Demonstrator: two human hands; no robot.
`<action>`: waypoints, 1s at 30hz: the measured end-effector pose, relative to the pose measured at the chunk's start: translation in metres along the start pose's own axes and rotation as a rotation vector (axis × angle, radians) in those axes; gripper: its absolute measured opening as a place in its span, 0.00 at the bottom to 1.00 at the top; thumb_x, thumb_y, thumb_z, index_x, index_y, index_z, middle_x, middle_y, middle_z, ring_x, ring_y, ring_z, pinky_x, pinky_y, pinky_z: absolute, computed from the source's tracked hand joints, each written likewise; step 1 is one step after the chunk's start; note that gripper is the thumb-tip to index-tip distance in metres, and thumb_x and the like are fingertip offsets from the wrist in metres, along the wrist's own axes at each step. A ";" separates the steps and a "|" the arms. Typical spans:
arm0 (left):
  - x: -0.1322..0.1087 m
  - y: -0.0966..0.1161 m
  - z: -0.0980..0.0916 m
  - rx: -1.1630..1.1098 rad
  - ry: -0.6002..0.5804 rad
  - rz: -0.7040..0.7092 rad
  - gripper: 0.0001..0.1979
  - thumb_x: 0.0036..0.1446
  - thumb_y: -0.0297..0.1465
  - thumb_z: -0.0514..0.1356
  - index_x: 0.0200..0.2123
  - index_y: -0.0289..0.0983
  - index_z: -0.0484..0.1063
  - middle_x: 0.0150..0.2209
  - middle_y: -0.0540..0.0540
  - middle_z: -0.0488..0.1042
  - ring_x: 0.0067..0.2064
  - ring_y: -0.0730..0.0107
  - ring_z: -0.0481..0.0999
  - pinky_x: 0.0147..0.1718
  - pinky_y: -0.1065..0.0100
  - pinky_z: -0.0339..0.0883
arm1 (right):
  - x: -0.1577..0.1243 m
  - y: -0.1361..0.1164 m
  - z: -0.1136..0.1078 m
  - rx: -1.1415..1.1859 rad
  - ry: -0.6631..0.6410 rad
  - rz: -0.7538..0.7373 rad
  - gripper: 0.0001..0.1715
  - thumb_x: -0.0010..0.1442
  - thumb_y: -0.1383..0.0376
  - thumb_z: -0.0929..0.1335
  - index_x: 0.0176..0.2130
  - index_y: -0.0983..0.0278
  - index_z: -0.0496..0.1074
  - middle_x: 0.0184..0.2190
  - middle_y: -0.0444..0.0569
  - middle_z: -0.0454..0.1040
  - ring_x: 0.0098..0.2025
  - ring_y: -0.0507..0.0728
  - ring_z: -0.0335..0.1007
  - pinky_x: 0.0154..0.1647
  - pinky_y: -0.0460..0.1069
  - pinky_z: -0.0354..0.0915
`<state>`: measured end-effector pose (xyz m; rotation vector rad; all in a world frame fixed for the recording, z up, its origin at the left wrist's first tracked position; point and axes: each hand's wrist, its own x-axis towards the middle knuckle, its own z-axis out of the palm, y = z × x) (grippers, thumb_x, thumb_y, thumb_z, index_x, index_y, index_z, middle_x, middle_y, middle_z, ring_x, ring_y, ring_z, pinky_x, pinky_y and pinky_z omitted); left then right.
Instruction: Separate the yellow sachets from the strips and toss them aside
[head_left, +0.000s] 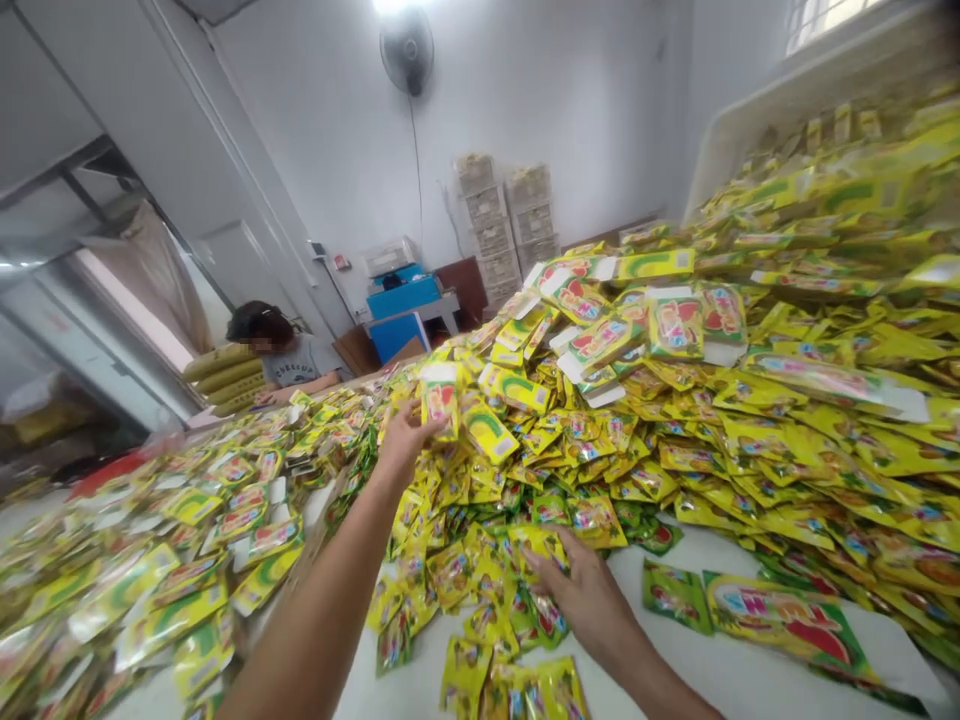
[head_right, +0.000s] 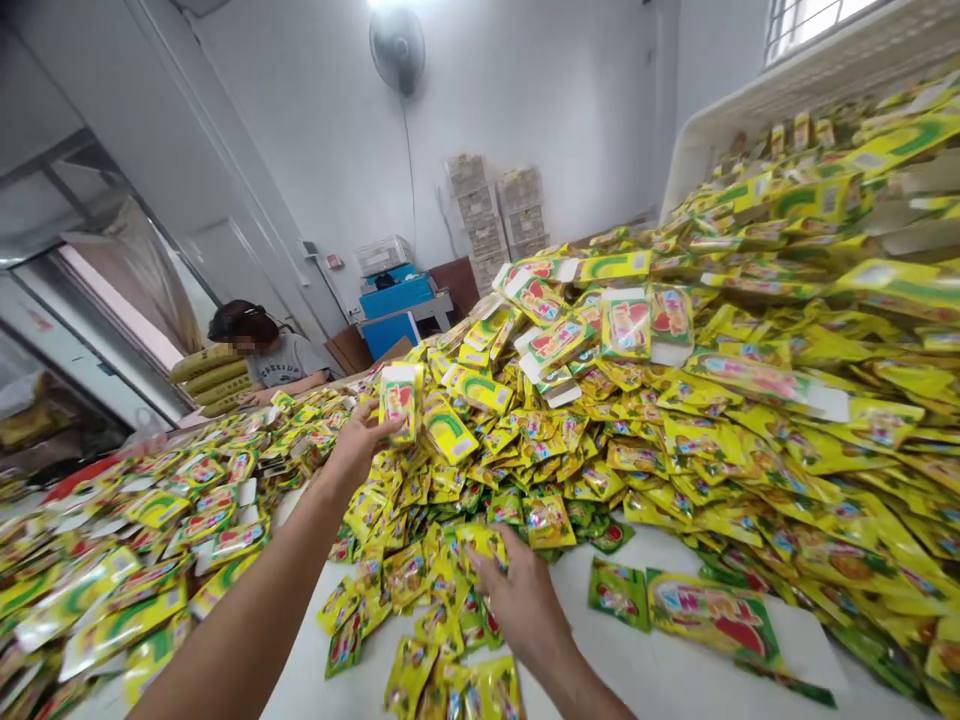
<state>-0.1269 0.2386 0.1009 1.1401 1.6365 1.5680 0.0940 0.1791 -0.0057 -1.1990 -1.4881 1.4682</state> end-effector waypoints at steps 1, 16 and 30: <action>-0.021 -0.010 -0.010 -0.020 -0.044 -0.026 0.33 0.34 0.36 0.71 0.47 0.36 0.69 0.33 0.45 0.77 0.28 0.71 0.74 0.22 0.75 0.60 | 0.000 0.000 0.000 0.001 -0.007 -0.008 0.33 0.51 0.50 0.65 0.51 0.65 0.67 0.35 0.49 0.77 0.30 0.58 0.75 0.30 0.48 0.68; -0.200 -0.084 -0.048 -0.109 0.047 -0.330 0.23 0.35 0.35 0.72 0.37 0.34 0.77 0.39 0.43 0.78 0.39 0.63 0.76 0.36 0.67 0.69 | -0.005 -0.005 0.009 0.104 -0.005 -0.127 0.30 0.50 0.51 0.68 0.49 0.66 0.69 0.39 0.51 0.76 0.31 0.55 0.73 0.32 0.49 0.70; -0.214 -0.093 -0.041 -0.154 0.055 -0.288 0.17 0.40 0.35 0.70 0.35 0.35 0.74 0.36 0.47 0.75 0.35 0.71 0.73 0.33 0.71 0.67 | -0.013 -0.017 -0.002 -0.183 -0.110 -0.121 0.29 0.45 0.55 0.72 0.46 0.64 0.73 0.46 0.53 0.75 0.50 0.65 0.69 0.48 0.54 0.66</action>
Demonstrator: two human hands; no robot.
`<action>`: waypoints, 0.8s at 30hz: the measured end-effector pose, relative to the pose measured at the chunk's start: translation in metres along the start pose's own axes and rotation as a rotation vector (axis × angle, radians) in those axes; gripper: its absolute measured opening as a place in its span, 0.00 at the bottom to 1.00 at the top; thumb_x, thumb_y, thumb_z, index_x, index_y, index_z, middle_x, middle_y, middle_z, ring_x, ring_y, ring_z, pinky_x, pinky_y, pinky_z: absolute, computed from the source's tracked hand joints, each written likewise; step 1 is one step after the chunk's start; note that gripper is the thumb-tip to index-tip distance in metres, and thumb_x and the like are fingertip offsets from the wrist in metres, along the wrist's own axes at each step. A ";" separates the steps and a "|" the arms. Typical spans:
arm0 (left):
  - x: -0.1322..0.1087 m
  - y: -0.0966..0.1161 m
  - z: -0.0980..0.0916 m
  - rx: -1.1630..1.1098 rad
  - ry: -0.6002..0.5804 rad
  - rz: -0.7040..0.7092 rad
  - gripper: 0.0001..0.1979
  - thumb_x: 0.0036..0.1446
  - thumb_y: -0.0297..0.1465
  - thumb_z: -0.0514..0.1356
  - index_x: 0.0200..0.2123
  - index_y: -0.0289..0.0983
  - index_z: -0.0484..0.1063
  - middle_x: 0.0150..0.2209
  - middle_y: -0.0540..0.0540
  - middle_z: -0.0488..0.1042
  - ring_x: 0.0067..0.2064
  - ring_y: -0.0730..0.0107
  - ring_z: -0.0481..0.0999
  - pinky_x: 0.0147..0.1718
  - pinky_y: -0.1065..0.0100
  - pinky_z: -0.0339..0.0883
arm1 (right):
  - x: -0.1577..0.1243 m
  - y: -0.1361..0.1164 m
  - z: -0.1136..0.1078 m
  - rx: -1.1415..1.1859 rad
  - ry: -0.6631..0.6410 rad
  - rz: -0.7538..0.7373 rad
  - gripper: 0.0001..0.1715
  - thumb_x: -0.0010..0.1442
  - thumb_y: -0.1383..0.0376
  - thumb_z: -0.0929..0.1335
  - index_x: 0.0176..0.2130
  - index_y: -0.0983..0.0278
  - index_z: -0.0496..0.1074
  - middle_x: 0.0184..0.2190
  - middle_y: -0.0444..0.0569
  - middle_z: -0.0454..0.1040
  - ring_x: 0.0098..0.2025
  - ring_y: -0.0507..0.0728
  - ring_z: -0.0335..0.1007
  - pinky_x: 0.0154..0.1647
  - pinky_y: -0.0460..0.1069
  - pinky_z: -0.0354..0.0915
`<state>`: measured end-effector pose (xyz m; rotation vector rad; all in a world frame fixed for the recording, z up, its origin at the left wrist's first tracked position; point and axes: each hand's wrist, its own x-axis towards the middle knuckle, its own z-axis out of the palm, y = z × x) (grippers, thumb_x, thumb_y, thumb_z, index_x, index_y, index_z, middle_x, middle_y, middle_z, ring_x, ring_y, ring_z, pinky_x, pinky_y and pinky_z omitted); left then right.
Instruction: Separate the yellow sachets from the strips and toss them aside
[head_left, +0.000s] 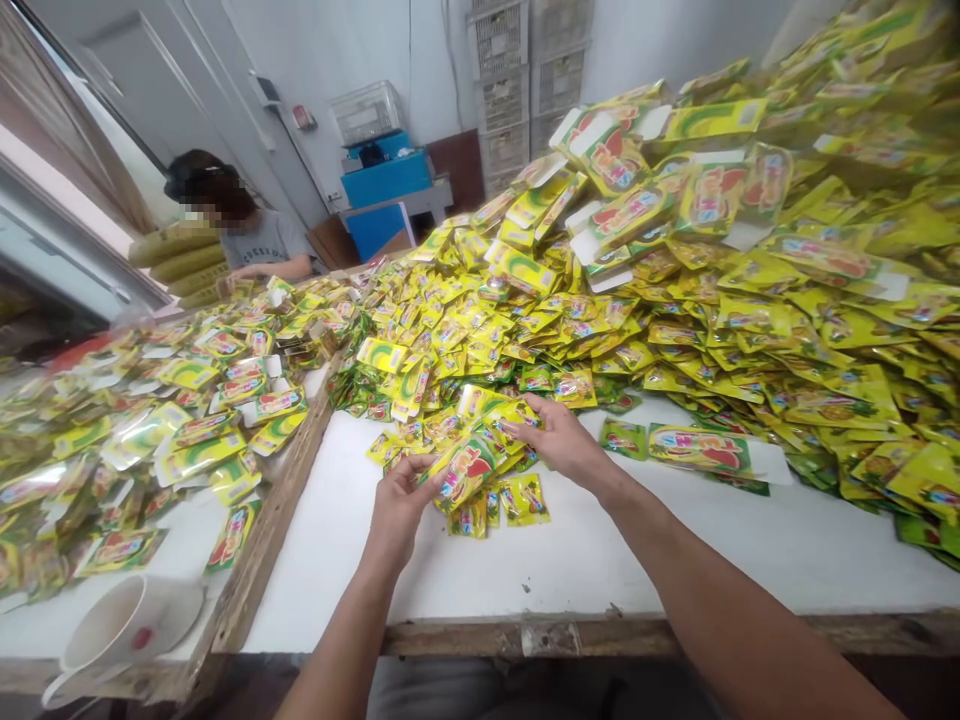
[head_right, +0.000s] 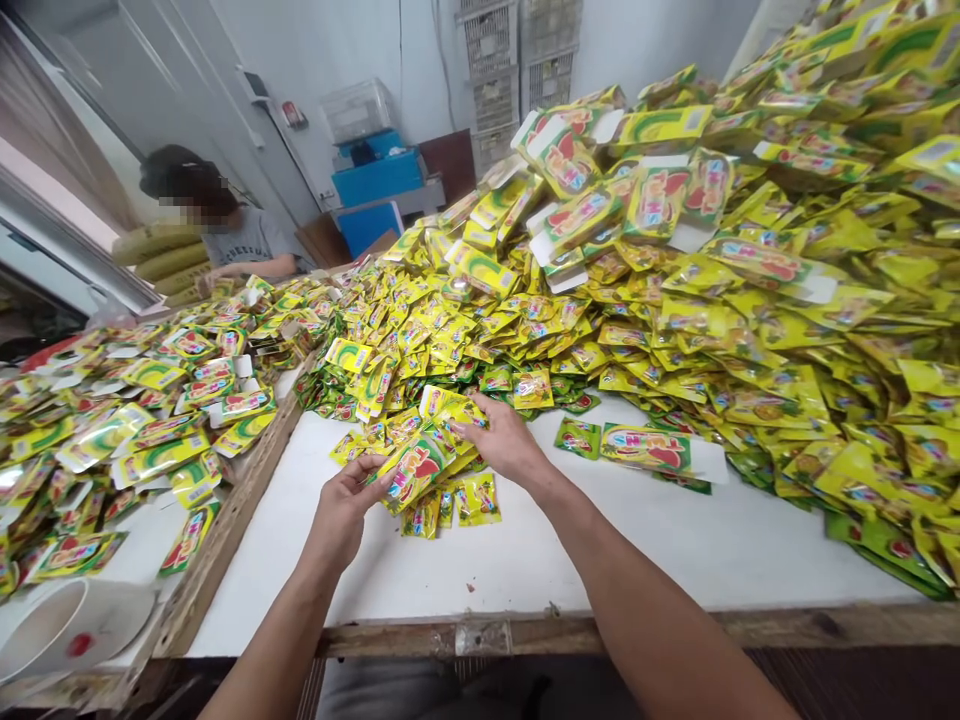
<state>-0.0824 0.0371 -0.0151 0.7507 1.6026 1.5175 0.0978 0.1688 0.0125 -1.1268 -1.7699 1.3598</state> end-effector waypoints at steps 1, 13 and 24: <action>0.000 0.000 0.001 -0.009 -0.014 -0.004 0.17 0.40 0.35 0.70 0.35 0.35 0.74 0.36 0.47 0.75 0.35 0.71 0.73 0.33 0.71 0.67 | 0.000 0.000 -0.001 0.016 -0.012 0.002 0.29 0.44 0.56 0.73 0.46 0.64 0.73 0.46 0.52 0.75 0.49 0.65 0.70 0.47 0.53 0.66; -0.009 -0.003 0.008 0.085 0.038 0.103 0.16 0.43 0.38 0.68 0.34 0.37 0.71 0.35 0.49 0.75 0.37 0.69 0.73 0.36 0.69 0.67 | -0.004 0.000 0.011 -0.060 -0.037 -0.096 0.22 0.46 0.57 0.71 0.41 0.63 0.75 0.40 0.50 0.77 0.46 0.63 0.70 0.46 0.53 0.64; -0.011 0.009 0.010 -0.173 -0.132 -0.132 0.22 0.37 0.35 0.71 0.38 0.35 0.75 0.35 0.44 0.79 0.35 0.65 0.77 0.35 0.68 0.70 | -0.009 0.003 0.027 -0.093 0.154 -0.162 0.19 0.48 0.50 0.69 0.31 0.63 0.71 0.23 0.40 0.67 0.23 0.49 0.55 0.25 0.45 0.54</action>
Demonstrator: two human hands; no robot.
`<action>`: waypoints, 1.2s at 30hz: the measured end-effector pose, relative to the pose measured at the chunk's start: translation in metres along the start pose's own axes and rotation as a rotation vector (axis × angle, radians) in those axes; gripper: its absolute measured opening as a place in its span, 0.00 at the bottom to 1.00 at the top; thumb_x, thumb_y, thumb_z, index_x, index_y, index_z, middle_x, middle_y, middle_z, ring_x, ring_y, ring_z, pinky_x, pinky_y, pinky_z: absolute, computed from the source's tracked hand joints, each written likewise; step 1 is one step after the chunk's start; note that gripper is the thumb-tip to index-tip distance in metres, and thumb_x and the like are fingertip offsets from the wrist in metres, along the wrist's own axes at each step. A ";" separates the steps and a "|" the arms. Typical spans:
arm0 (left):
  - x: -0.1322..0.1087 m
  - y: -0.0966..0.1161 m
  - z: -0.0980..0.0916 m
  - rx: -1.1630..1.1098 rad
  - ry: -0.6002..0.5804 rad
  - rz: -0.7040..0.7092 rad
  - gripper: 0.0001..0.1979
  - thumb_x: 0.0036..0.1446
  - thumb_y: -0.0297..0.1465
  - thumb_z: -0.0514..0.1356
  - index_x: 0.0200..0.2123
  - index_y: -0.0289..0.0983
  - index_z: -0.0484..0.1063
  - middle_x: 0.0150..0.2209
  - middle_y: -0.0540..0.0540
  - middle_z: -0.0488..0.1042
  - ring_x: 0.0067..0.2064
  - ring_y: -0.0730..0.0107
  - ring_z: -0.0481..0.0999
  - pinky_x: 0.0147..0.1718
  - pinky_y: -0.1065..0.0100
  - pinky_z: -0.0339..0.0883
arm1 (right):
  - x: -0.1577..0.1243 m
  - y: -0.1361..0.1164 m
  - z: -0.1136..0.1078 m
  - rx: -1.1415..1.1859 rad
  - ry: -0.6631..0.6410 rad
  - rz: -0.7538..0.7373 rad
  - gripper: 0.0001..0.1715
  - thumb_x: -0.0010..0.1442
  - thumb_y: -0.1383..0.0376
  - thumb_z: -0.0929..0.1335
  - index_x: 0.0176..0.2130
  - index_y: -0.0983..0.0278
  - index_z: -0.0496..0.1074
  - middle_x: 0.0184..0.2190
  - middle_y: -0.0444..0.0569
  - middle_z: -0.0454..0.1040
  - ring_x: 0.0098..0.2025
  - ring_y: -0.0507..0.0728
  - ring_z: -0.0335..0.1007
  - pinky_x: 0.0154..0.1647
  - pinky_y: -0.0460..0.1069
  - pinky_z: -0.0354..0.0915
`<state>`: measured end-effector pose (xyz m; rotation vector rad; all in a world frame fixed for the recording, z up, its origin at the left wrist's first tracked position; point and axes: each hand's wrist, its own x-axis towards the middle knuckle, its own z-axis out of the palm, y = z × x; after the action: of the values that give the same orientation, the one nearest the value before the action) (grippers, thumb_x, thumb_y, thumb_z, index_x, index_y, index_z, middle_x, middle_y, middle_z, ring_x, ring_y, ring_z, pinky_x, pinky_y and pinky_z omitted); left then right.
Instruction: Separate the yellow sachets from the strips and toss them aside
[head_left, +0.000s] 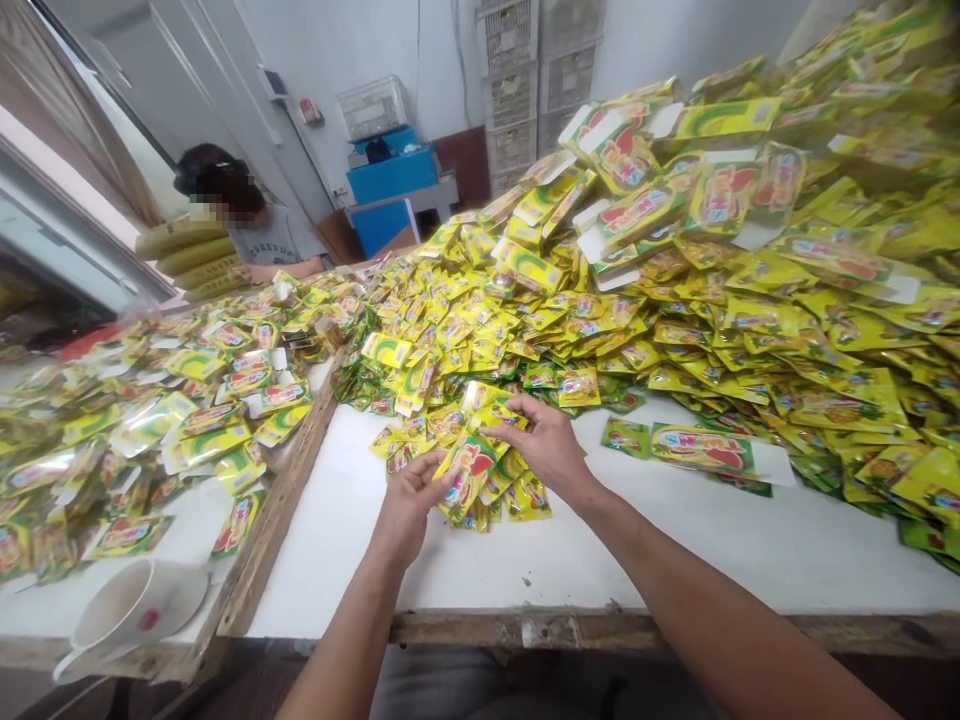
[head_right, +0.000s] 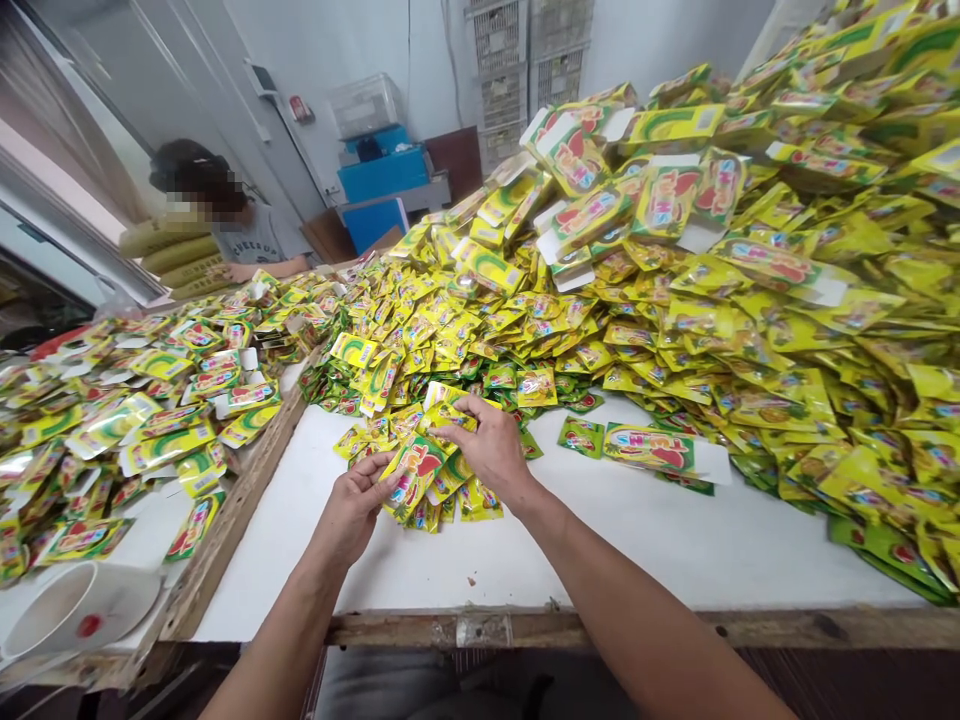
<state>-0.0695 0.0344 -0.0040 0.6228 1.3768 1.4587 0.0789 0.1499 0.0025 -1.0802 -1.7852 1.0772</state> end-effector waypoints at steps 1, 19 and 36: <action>0.000 -0.001 0.000 -0.008 0.001 -0.011 0.22 0.36 0.35 0.72 0.38 0.35 0.75 0.35 0.44 0.79 0.35 0.64 0.78 0.35 0.67 0.70 | -0.001 0.000 0.002 -0.005 -0.022 -0.002 0.20 0.48 0.49 0.69 0.31 0.63 0.72 0.23 0.40 0.67 0.23 0.49 0.56 0.25 0.45 0.55; 0.004 -0.004 -0.005 -0.169 0.133 -0.007 0.21 0.33 0.35 0.72 0.34 0.34 0.76 0.26 0.47 0.78 0.28 0.66 0.78 0.32 0.67 0.71 | -0.018 -0.013 0.021 -0.066 -0.239 -0.169 0.10 0.56 0.59 0.67 0.28 0.60 0.75 0.38 0.50 0.77 0.51 0.61 0.67 0.53 0.57 0.53; -0.001 -0.002 -0.018 0.129 -0.095 -0.150 0.22 0.36 0.33 0.72 0.37 0.32 0.76 0.30 0.45 0.78 0.29 0.69 0.75 0.30 0.70 0.65 | -0.006 -0.013 -0.005 0.038 -0.446 -0.113 0.11 0.53 0.60 0.67 0.36 0.63 0.73 0.37 0.48 0.74 0.42 0.56 0.69 0.44 0.50 0.61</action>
<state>-0.0847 0.0258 -0.0096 0.6477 1.4199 1.2138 0.0824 0.1424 0.0150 -0.7422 -2.1310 1.3526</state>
